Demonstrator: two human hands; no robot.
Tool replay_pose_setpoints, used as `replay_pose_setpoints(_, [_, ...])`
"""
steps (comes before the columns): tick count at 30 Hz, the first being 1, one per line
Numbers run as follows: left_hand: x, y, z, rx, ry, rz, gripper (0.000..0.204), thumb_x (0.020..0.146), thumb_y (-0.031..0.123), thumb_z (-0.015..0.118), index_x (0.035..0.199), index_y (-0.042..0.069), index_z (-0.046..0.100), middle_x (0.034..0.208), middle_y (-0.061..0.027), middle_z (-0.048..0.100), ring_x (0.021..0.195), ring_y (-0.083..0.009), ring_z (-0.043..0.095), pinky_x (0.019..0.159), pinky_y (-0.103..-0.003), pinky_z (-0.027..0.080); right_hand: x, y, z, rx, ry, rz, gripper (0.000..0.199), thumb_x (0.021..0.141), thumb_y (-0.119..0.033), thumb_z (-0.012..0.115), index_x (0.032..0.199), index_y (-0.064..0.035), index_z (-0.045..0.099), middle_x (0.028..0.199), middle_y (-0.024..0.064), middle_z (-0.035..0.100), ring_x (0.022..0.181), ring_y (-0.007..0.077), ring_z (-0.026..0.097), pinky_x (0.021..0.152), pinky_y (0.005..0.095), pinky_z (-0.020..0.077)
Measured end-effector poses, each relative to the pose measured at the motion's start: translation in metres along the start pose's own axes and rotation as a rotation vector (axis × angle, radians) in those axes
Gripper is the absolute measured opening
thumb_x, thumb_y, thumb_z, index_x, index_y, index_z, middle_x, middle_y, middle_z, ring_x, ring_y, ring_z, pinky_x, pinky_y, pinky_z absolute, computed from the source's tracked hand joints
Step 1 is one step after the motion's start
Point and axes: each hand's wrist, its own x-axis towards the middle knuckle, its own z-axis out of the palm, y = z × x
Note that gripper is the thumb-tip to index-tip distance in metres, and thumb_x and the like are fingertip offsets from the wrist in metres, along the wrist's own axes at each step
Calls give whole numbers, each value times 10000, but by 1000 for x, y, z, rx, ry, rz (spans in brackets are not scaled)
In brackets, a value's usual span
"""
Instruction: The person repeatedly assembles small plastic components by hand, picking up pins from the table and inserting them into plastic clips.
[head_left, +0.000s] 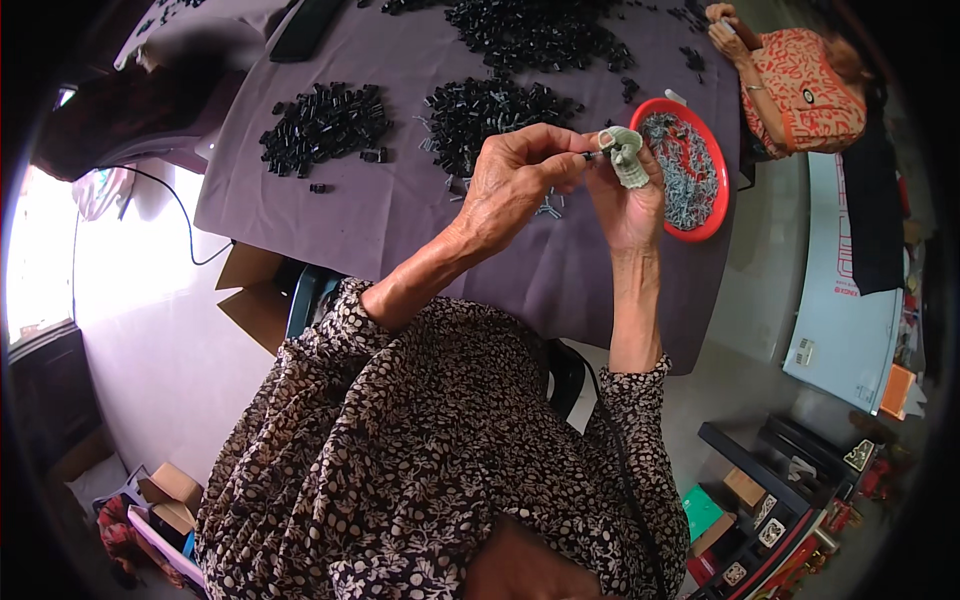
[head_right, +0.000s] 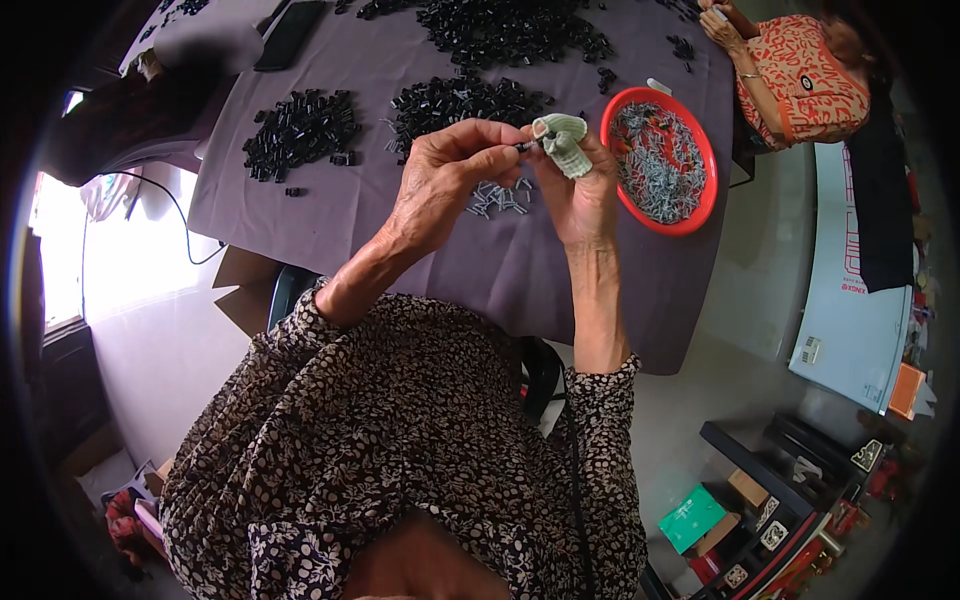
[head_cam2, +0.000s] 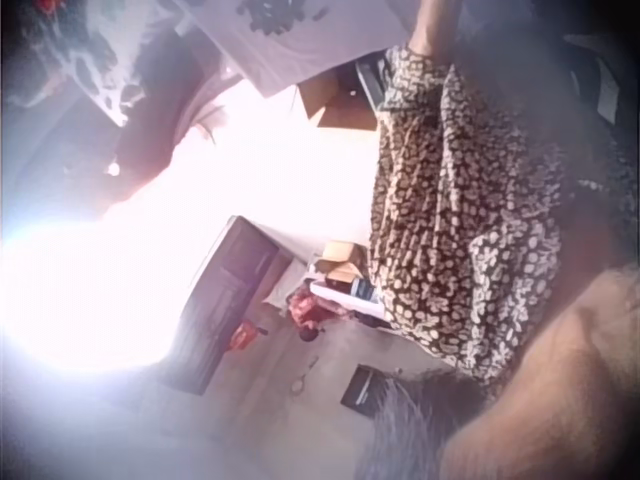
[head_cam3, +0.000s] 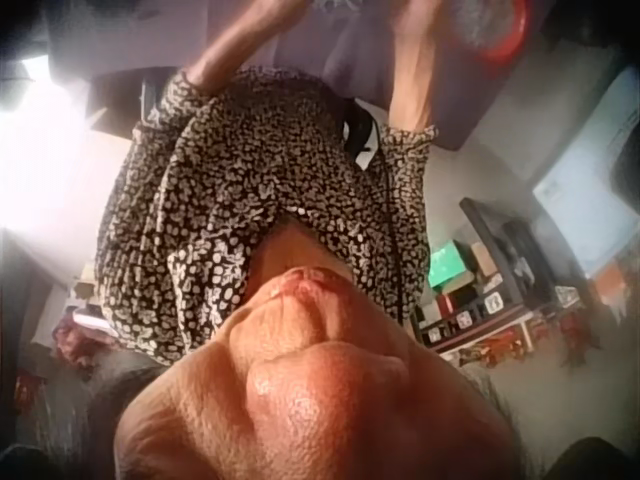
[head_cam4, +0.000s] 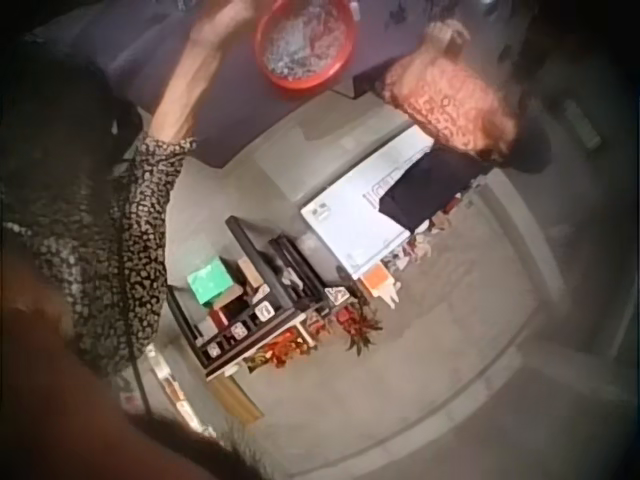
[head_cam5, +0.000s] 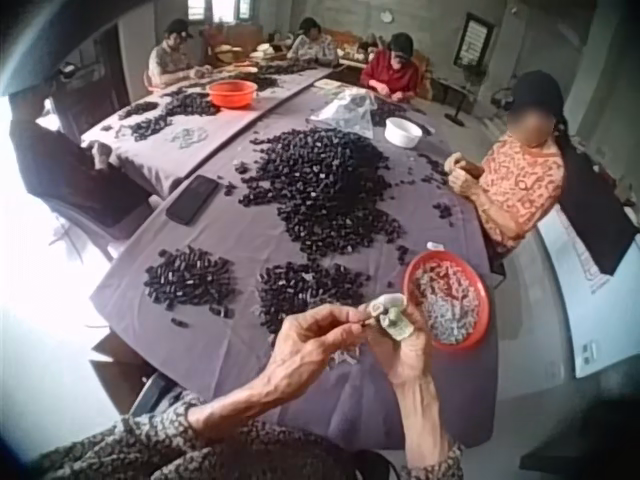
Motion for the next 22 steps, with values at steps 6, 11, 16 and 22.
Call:
replay_pose_setpoints(6, [-3, 3, 2, 19, -4, 29, 174, 825, 70, 578, 972, -13, 618, 837, -51, 629, 684, -79, 535, 661, -226, 459, -1, 4, -4, 230, -35, 87, 197, 805, -88, 553, 967, 16, 593, 918, 112, 611, 907, 214, 575, 824, 337, 460])
replay_pose_setpoints(11, [-3, 4, 1, 48, -7, 30, 176, 819, 68, 579, 971, -7, 626, 817, -51, 625, 684, -77, 530, 657, -219, 453, -2, 3, 1, 190, -18, 89, 188, 807, -91, 557, 963, 9, 590, 926, 103, 611, 871, 203, 577, 811, 323, 461])
replay_pose_setpoints(16, [-3, 5, -4, 2, 15, -13, 170, 825, 72, 573, 965, -16, 611, 802, -57, 621, 696, -85, 556, 664, -224, 464, -2, -13, 14, -306, 30, -57, 181, 837, -130, 540, 936, 9, 601, 891, 98, 610, 852, 184, 552, 814, 325, 428])
replay_pose_setpoints(22, [-3, 4, -4, -21, 16, -1, 189, 814, 103, 559, 941, -31, 598, 776, -50, 606, 684, -86, 538, 655, -228, 458, -2, -18, 6, -522, 37, -58, 205, 805, -110, 591, 979, -1, 591, 859, 99, 624, 825, 194, 573, 835, 319, 425])
